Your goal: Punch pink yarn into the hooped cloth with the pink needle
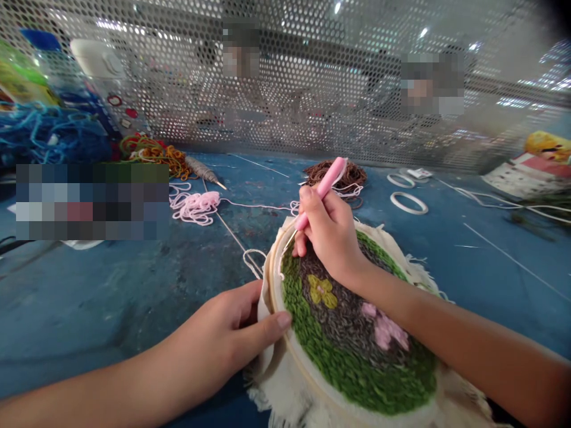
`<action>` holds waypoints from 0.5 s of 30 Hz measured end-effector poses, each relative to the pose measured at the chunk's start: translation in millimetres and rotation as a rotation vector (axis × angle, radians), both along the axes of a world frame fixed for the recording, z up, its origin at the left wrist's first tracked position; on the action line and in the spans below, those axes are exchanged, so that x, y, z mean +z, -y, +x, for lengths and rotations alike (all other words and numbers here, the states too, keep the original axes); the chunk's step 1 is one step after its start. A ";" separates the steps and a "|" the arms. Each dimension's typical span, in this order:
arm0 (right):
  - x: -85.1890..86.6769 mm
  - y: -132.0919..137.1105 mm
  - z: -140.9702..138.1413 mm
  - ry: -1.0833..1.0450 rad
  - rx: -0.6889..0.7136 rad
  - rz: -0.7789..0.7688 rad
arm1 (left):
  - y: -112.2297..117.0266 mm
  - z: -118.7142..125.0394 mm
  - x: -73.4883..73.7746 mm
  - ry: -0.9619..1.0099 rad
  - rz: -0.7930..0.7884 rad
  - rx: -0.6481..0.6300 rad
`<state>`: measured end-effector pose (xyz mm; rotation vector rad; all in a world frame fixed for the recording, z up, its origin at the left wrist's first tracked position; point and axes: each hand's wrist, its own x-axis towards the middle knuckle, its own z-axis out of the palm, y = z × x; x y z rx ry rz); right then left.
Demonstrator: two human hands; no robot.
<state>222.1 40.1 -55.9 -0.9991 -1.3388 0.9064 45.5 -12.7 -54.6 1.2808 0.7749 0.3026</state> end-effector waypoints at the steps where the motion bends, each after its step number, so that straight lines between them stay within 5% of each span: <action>1: -0.5 -0.1 0.5 0.014 -0.001 -0.007 | 0.0 0.0 1.0 -0.010 0.008 0.001; 4: -1.3 2.6 0.3 0.161 0.006 0.053 | 0.1 0.6 3.8 -0.056 0.026 0.001; 9: 1.9 6.0 -4.5 0.696 0.095 0.167 | 0.5 1.4 2.8 -0.097 0.042 0.005; 15: -4.9 -7.0 0.3 0.333 0.168 -0.063 | 0.7 1.5 0.4 -0.104 -0.039 -0.035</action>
